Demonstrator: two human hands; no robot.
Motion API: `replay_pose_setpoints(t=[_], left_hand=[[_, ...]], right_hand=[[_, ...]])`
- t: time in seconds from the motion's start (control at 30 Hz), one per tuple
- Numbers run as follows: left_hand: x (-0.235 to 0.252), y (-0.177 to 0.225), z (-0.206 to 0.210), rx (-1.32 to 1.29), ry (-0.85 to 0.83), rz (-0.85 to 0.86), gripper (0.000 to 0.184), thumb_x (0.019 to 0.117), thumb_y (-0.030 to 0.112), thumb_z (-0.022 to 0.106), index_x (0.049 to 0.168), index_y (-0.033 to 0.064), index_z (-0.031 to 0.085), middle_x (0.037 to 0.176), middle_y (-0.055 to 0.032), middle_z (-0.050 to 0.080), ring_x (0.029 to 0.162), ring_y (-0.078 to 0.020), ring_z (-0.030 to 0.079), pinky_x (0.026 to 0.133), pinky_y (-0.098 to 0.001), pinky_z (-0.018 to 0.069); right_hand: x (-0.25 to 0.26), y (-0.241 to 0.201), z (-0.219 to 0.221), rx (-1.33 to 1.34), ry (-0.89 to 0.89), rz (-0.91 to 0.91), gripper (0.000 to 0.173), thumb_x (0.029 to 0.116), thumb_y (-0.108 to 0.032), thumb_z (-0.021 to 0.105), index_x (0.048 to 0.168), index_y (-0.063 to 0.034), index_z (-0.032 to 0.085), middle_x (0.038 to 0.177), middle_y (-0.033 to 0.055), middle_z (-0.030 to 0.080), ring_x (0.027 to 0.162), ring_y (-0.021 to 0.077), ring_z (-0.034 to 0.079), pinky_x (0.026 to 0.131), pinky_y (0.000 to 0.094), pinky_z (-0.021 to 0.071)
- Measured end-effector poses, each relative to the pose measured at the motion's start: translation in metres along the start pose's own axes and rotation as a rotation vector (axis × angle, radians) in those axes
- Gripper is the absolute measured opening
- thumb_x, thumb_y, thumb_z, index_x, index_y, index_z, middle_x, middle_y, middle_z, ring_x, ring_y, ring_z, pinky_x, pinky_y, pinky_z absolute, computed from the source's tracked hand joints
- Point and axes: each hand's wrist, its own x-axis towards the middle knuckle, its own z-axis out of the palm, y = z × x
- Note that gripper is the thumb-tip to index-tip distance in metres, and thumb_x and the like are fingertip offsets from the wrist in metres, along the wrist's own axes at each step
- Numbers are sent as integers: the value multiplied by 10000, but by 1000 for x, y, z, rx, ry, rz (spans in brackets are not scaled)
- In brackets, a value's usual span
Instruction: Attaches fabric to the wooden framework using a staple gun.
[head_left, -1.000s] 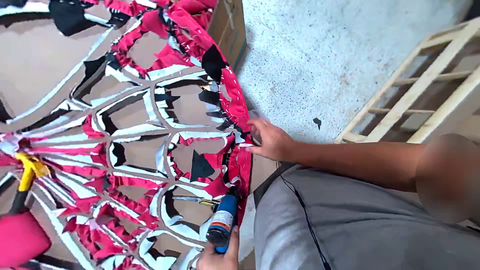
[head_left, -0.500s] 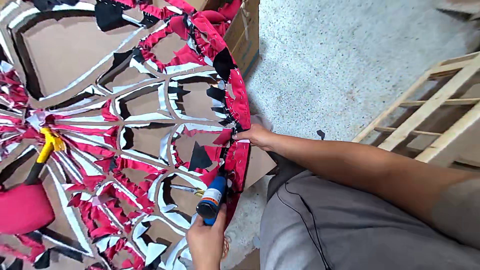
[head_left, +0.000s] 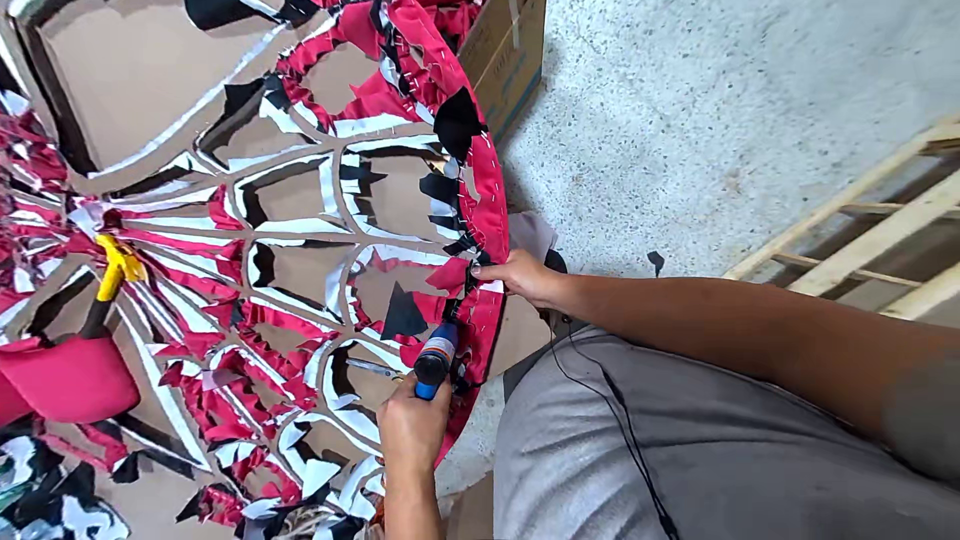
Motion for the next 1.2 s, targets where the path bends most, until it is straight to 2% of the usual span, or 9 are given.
replay_pose_setpoints(t=[0.37,0.47,0.6,0.63,0.73,0.8,0.9,1.03,1.2], left_hand=[[-5,14,4,13,-40,-160,246,882,335,776,894,91,750,750,-97,700,748,-276,690,710,-563,528],[-7,2,1,-72,0,-138,276,873,348,779,891,75,739,713,-84,678,688,-256,672,663,-548,526],[-20,-15,-8,-254,99,-253,314,864,362,796,880,57,721,639,-42,670,561,-194,656,579,-480,554],[-20,-16,-12,-245,97,-245,309,863,360,794,875,61,718,637,-38,666,559,-190,652,576,-474,550],[-10,-5,-20,-121,52,-96,309,855,349,795,885,46,741,717,-109,673,683,-284,664,666,-578,522],[-4,0,-19,-59,44,-25,276,847,345,806,856,77,742,712,-102,675,701,-292,668,665,-590,507],[-9,-10,-19,-114,50,-135,286,857,346,810,871,68,741,714,-92,672,686,-268,659,666,-567,508],[-14,-42,-12,-215,19,-271,301,874,363,793,870,70,725,634,-48,658,555,-206,640,586,-490,545],[-4,-23,-5,-145,-11,-167,289,863,372,809,864,91,743,702,-82,676,671,-265,666,660,-572,526]], right_hand=[[1,5,0,37,-8,-23,368,936,-289,757,1153,-3,677,1019,122,743,930,201,726,852,425,598],[-1,2,1,36,-12,-34,354,939,-284,754,1152,-11,680,1017,114,747,926,194,728,850,416,602],[-3,2,-1,42,-17,-34,352,952,-288,741,1160,-11,672,1015,107,742,914,178,721,835,397,597],[-3,4,-1,50,-22,-33,356,952,-287,740,1167,-13,666,1011,107,742,904,177,720,818,392,597],[-5,3,2,61,-48,-55,347,966,-267,717,1193,-12,653,1017,107,741,907,182,724,819,398,607],[-6,3,1,60,-57,-62,342,973,-262,710,1199,-12,649,1023,107,740,916,186,726,829,403,610],[-6,4,0,33,-51,-61,342,968,-285,717,1180,-23,657,1000,98,738,888,173,718,796,385,602],[-4,5,-2,46,-66,-66,345,967,-288,717,1187,-28,659,1010,100,746,905,183,729,813,397,609],[-4,4,-2,72,-73,-61,346,977,-268,708,1205,-14,649,1031,114,748,935,203,737,855,409,618]])
